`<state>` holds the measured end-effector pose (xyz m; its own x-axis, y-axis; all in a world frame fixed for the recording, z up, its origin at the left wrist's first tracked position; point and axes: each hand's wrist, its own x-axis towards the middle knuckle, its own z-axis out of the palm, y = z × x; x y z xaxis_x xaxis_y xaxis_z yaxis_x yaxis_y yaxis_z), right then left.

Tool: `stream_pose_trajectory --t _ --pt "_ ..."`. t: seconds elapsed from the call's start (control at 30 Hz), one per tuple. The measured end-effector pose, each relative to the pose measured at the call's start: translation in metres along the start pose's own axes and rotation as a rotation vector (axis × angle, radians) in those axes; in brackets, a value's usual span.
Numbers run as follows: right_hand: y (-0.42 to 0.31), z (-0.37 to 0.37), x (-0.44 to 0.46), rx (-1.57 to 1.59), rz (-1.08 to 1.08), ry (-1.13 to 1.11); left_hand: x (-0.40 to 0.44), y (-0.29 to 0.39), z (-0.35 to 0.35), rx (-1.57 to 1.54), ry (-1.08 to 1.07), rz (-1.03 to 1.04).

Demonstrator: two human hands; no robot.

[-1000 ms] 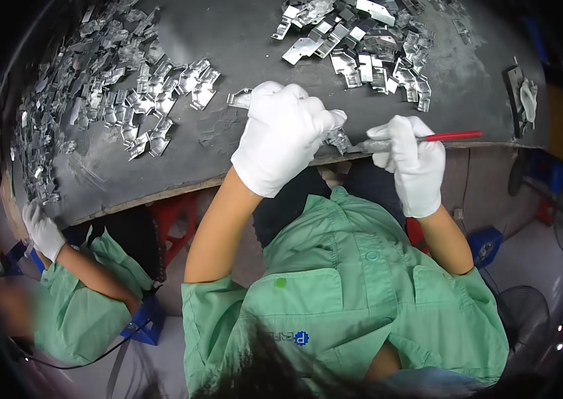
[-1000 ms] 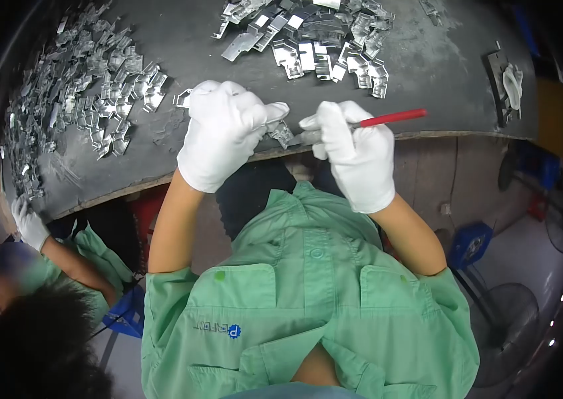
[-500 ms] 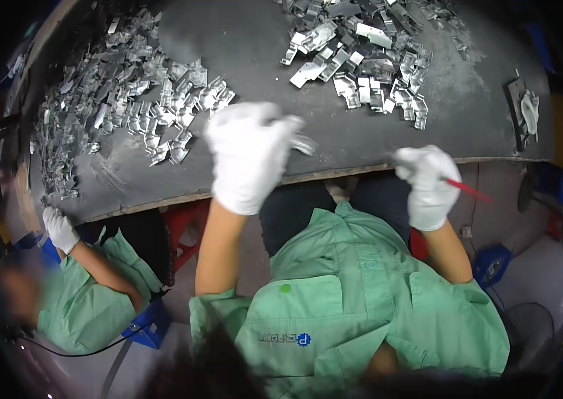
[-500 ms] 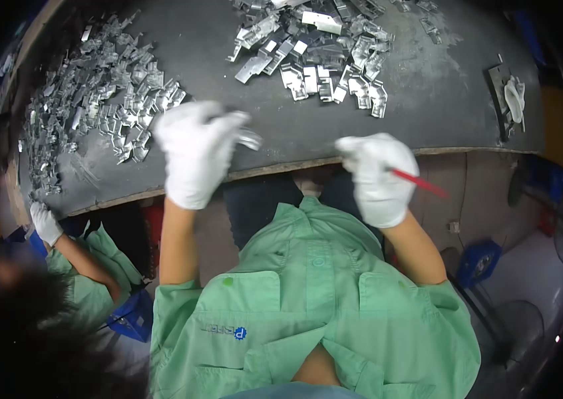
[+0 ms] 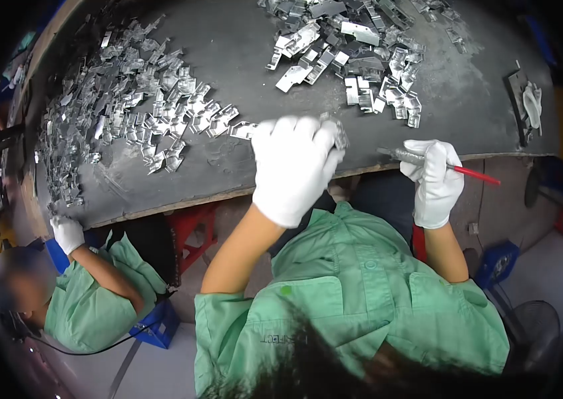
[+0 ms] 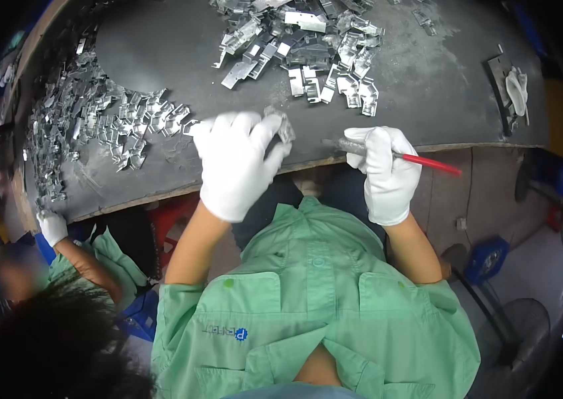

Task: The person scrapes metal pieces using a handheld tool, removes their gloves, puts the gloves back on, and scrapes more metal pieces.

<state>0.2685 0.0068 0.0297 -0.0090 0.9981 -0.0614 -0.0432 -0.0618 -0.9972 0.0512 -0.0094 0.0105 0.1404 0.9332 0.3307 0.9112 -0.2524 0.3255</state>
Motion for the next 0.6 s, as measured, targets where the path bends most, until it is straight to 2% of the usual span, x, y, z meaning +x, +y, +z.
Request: stream_pose_trajectory --t 0.1,0.2,0.3,0.33,0.5,0.6 --pt "0.000 0.008 -0.002 -0.024 0.028 -0.045 -0.022 0.005 -0.019 -0.048 -0.065 -0.061" --pt "-0.003 0.019 -0.004 -0.105 0.000 -0.125 -0.023 -0.013 -0.012 -0.132 0.062 -0.067" --pt "-0.008 0.029 -0.003 -0.214 -0.008 -0.173 0.000 -0.026 -0.009 -0.093 0.008 0.042" --pt "-0.009 0.030 -0.001 -0.324 -0.069 -0.215 0.004 -0.030 -0.005 -0.102 -0.045 0.094" --pt "-0.007 0.036 0.007 -0.746 -0.446 -0.343 0.005 -0.039 0.016 -0.066 0.033 0.209" --pt "-0.015 0.046 0.012 -1.044 -0.848 -0.394 0.005 -0.042 0.019 -0.118 0.099 0.231"
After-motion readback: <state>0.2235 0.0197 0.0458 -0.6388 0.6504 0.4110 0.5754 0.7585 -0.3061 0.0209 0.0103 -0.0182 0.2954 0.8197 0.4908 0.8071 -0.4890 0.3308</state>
